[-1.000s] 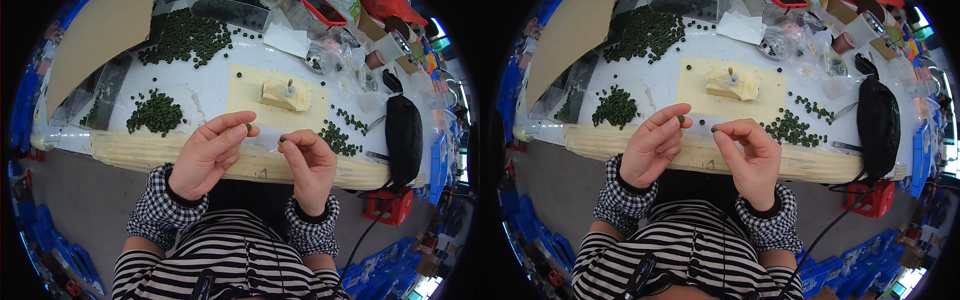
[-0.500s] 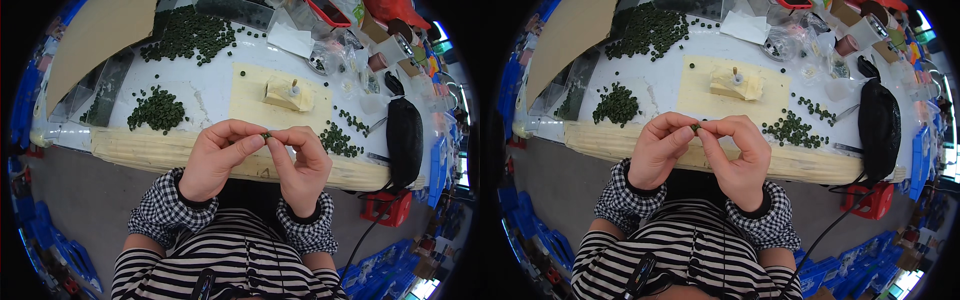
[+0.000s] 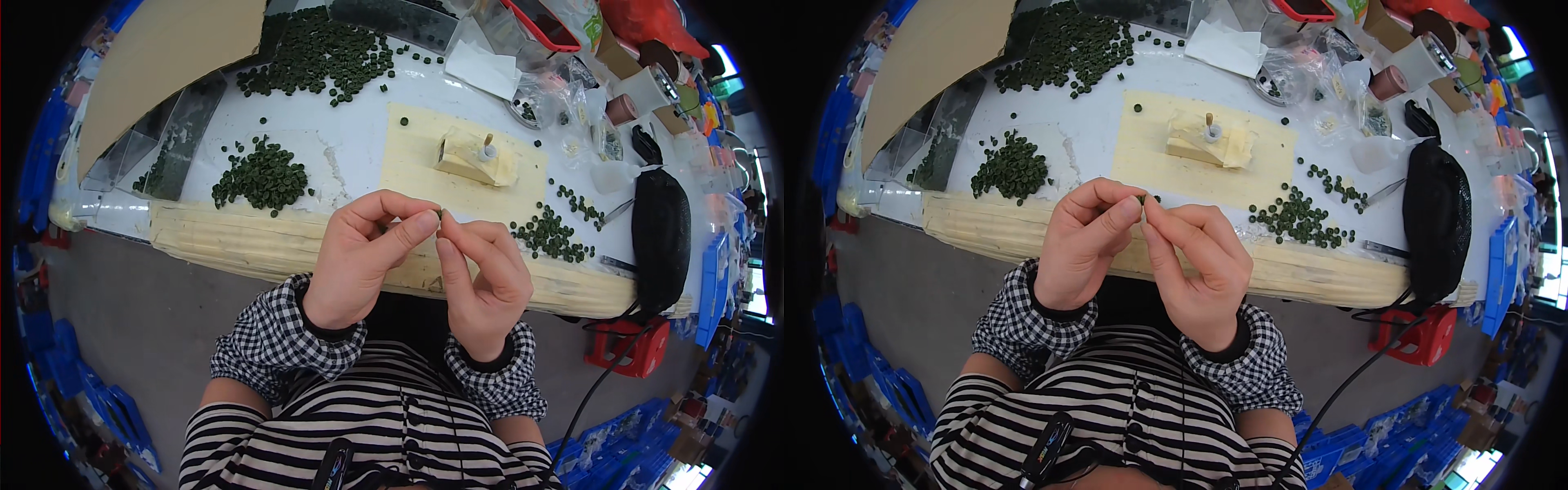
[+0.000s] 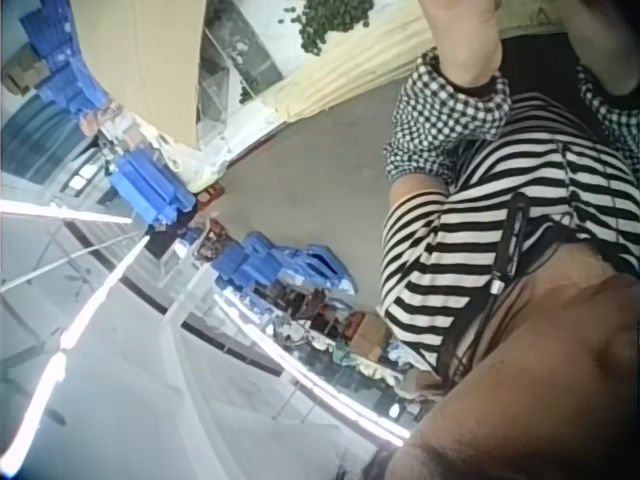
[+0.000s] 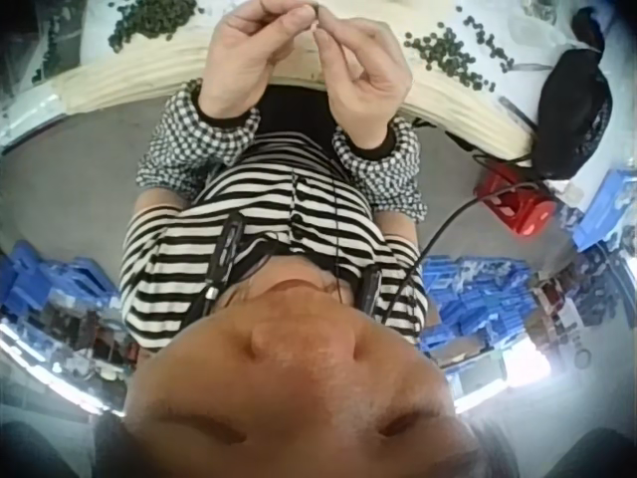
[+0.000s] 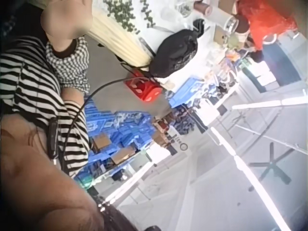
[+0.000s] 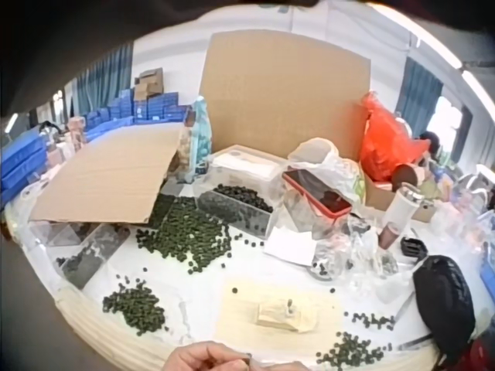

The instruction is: Assembling small green plastic components onto a base or strip at a factory workstation.

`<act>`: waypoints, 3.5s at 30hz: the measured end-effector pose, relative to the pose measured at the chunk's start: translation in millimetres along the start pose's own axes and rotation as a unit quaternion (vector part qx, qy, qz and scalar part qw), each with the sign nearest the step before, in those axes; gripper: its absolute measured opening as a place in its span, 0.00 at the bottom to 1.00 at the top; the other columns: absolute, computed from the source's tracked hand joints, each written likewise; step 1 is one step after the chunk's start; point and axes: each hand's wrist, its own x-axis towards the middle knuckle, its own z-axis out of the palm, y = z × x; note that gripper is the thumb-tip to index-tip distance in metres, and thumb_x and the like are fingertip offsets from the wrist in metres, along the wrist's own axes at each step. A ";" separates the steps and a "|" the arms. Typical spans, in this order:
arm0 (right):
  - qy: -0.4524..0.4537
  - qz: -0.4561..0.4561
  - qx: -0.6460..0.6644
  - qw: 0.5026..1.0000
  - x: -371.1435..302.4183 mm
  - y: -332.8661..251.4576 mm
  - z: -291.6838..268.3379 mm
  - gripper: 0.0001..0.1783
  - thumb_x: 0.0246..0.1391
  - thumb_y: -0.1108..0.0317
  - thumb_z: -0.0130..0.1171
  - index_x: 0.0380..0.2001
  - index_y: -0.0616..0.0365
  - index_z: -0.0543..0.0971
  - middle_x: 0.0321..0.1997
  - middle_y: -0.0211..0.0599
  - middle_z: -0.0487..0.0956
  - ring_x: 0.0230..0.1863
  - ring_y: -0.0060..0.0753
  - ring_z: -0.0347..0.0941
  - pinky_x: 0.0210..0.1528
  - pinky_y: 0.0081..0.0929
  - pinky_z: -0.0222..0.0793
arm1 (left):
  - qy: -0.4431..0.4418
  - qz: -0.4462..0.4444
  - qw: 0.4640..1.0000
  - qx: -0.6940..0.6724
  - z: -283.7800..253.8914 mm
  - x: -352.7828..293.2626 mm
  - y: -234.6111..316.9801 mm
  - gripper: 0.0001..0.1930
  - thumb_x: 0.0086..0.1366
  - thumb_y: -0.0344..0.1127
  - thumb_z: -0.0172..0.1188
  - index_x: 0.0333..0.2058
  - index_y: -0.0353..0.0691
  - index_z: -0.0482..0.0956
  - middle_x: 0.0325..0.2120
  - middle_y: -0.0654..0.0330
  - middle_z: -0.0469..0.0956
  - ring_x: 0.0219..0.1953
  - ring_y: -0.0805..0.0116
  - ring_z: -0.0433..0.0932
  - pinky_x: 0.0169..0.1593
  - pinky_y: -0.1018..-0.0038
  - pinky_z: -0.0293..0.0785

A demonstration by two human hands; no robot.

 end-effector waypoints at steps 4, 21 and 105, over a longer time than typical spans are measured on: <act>0.000 0.007 0.006 1.000 0.8 -0.2 -2.6 0.14 0.47 0.83 0.62 0.41 0.65 0.82 0.32 0.37 0.78 0.33 0.25 0.74 0.36 0.17 0.68 | -0.004 0.081 0.993 0.083 -1.6 0.7 -4.9 0.08 0.62 0.27 0.62 0.40 0.35 0.81 0.18 0.77 0.68 0.21 0.91 0.57 0.26 0.91 0.54; -0.053 0.057 0.056 0.995 -0.3 2.3 -11.0 0.14 0.49 0.82 0.62 0.41 0.64 0.82 0.33 0.36 0.79 0.32 0.23 0.73 0.34 0.16 0.68 | -0.035 0.369 0.815 0.445 -13.6 6.8 1.3 0.09 0.59 0.22 0.62 0.39 0.35 0.83 0.23 0.69 0.75 0.19 0.88 0.60 0.23 0.88 0.55; -0.048 -0.069 -0.100 0.991 -5.6 2.6 -11.7 0.19 0.42 0.81 0.64 0.42 0.61 0.82 0.34 0.35 0.77 0.34 0.34 0.69 0.37 0.26 0.66 | -0.019 0.300 0.855 0.422 -10.6 1.6 7.1 0.10 0.55 0.24 0.64 0.37 0.40 0.84 0.13 0.68 0.62 0.16 0.80 0.56 0.21 0.79 0.50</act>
